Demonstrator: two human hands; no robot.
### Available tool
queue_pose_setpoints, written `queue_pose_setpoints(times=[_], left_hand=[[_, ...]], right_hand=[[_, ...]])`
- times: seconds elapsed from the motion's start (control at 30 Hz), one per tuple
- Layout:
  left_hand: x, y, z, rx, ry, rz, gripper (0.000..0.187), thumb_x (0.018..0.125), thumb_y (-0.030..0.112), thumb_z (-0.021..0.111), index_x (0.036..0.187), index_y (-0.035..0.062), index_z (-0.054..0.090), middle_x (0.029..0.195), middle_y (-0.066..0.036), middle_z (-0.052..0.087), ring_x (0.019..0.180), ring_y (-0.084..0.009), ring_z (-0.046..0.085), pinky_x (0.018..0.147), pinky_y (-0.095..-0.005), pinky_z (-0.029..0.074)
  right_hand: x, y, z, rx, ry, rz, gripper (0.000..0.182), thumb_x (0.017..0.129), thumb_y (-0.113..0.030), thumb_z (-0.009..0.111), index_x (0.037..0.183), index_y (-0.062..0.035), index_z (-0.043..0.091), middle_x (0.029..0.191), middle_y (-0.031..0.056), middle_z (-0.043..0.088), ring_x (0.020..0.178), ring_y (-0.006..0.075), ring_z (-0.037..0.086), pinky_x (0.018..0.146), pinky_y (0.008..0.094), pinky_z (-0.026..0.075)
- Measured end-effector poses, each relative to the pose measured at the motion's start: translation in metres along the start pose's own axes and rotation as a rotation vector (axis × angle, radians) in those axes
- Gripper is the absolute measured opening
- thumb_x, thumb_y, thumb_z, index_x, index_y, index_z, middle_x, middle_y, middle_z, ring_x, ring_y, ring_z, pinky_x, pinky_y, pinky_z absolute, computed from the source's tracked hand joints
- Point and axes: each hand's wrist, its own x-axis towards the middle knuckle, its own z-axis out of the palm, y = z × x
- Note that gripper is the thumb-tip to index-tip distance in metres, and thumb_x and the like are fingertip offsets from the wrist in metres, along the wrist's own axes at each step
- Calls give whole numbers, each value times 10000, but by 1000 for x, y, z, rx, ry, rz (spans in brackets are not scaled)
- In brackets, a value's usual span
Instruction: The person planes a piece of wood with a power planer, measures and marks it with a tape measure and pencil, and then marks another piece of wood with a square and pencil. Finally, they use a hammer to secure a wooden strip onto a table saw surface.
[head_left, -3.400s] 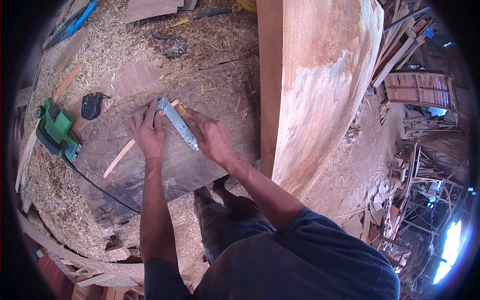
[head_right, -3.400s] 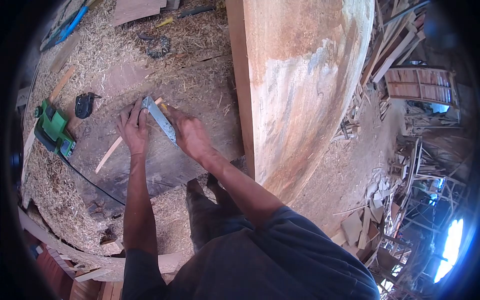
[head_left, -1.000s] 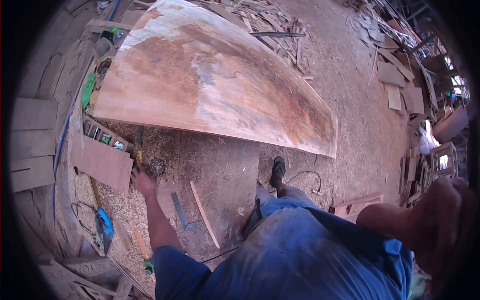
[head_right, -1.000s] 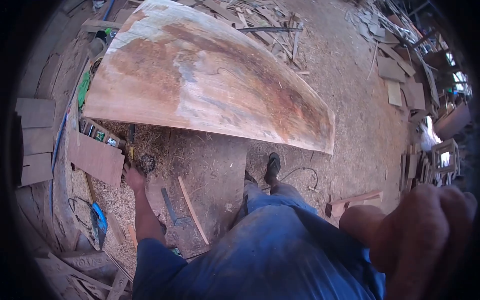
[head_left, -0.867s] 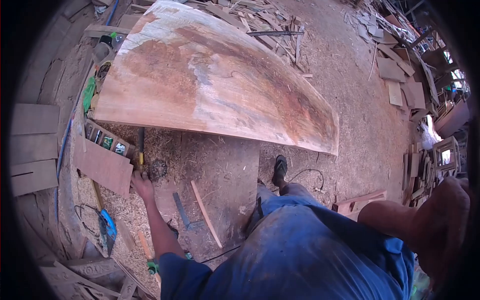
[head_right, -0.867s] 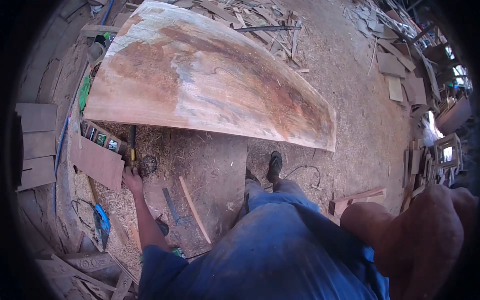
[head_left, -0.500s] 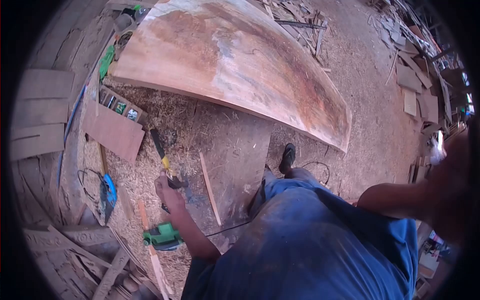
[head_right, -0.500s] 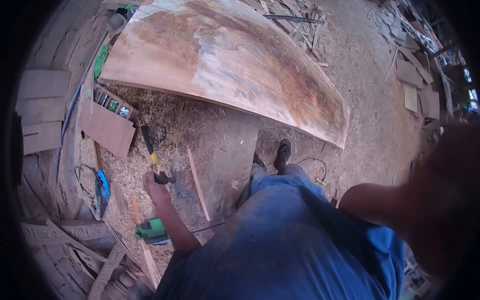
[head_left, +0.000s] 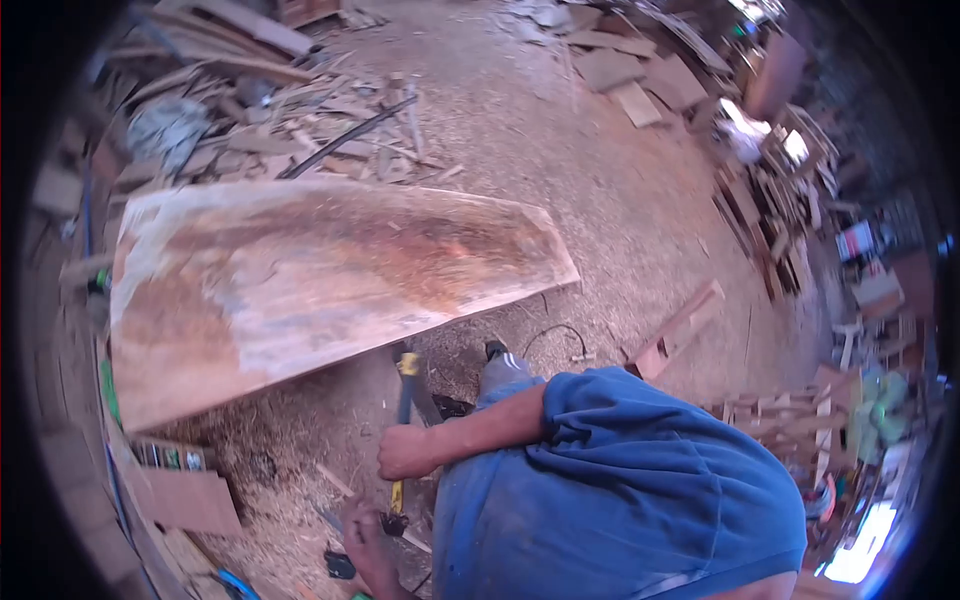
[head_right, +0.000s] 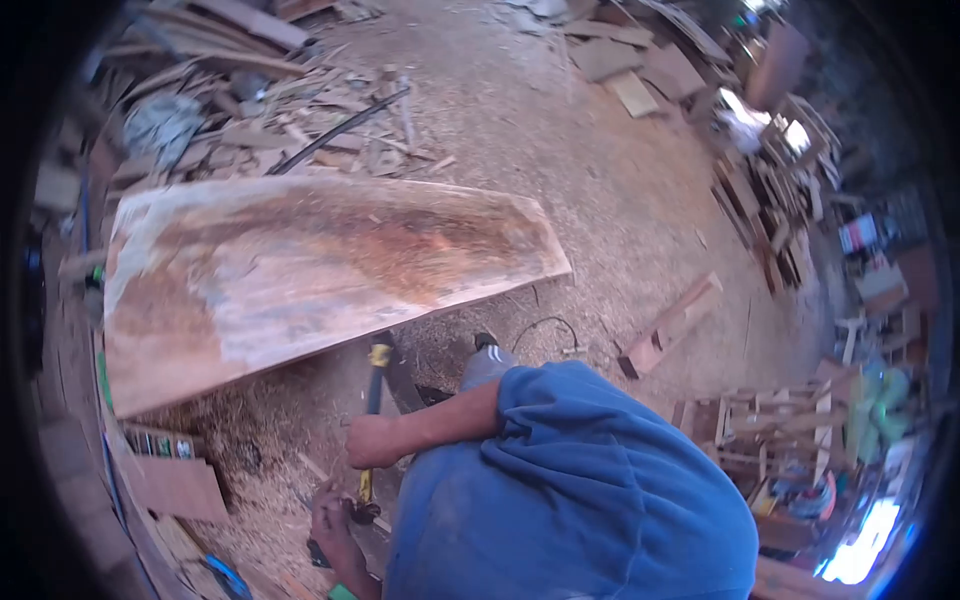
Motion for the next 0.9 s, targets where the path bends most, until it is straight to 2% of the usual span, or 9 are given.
queue_pose_setpoints(times=[0.07,0.13,0.2,0.27,0.37,0.63,0.67,0.77,0.9], left_hand=[[43,-93,-29,-98,230,-72,548,1081,269,656,1500,-58,525,1454,-262,590,1300,-337,623,1152,-436,473],[75,-197,-60,534,366,-93,635,1083,328,650,1540,-82,487,1478,-311,582,1348,-404,605,1179,-480,456],[84,-235,-54,948,371,-175,705,1083,359,652,1579,-91,432,1488,-317,587,1346,-448,602,1144,-515,465],[72,-231,-26,1123,348,-172,789,1080,466,649,1603,-74,406,1419,-271,622,1251,-398,658,1035,-517,530],[74,-213,0,1213,260,-120,776,1078,471,650,1587,-70,424,1394,-264,628,1223,-384,660,1014,-505,532],[156,-143,129,1095,-54,39,744,1072,485,653,1544,-60,472,1327,-244,642,1151,-348,667,958,-473,538],[167,-138,144,1079,-88,48,740,1071,487,653,1539,-59,478,1319,-242,644,1142,-343,667,951,-469,539],[196,-118,188,1029,-178,65,729,1068,492,654,1523,-55,496,1294,-235,650,1114,-329,670,930,-458,541],[224,-81,238,982,-268,79,715,1065,499,656,1501,-50,519,1261,-225,657,1078,-311,673,901,-442,544]], right_hand=[[-38,19,20,39,51,109,145,856,-218,709,845,-119,813,827,95,791,817,322,796,696,468,630],[-79,36,26,165,-17,298,133,855,-215,724,870,-126,821,848,90,800,849,323,800,730,469,633],[-124,59,31,219,-15,479,126,853,-213,736,889,-134,826,875,92,808,878,325,803,751,475,634],[-167,77,41,208,40,638,121,849,-212,747,902,-142,831,908,99,815,905,330,806,759,484,634],[-245,103,39,220,45,793,135,859,-230,742,929,-157,832,943,102,819,936,333,805,770,490,634],[-425,113,93,439,296,1268,176,896,-227,696,1005,-165,821,972,117,810,976,343,793,810,514,623],[-440,110,102,464,343,1321,180,897,-224,692,1008,-161,818,973,120,808,979,347,790,818,516,620],[-478,99,116,544,283,1459,225,886,-290,712,1024,-140,807,976,146,799,977,379,779,832,528,611],[-515,84,99,641,365,1563,255,865,-304,735,981,-94,824,965,168,799,948,396,781,820,539,620]])
